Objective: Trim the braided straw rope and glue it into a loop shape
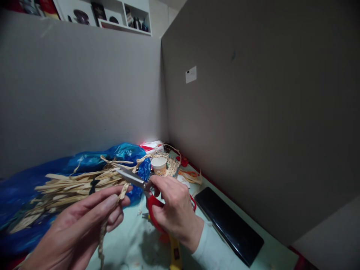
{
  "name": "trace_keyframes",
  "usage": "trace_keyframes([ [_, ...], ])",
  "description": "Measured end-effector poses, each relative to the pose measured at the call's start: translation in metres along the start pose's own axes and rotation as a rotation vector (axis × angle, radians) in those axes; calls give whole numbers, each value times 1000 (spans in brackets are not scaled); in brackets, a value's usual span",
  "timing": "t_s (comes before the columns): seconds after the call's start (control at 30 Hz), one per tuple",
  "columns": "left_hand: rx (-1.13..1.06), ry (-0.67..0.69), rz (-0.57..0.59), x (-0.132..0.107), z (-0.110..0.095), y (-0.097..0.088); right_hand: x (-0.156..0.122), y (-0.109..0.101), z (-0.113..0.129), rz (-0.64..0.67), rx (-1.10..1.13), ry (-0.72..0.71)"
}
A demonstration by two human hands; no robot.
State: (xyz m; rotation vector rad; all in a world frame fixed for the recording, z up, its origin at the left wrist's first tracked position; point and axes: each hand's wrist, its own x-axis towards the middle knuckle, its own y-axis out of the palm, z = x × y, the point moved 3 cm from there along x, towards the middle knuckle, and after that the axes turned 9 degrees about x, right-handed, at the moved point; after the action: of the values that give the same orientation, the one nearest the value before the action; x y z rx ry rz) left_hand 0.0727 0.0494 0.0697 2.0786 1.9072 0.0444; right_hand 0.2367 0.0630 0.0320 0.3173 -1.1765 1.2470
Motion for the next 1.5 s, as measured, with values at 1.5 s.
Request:
trace_keyframes([
  [1.5,76,-72,154,-6,3,5,5,-21,16,-130,-391,-395],
])
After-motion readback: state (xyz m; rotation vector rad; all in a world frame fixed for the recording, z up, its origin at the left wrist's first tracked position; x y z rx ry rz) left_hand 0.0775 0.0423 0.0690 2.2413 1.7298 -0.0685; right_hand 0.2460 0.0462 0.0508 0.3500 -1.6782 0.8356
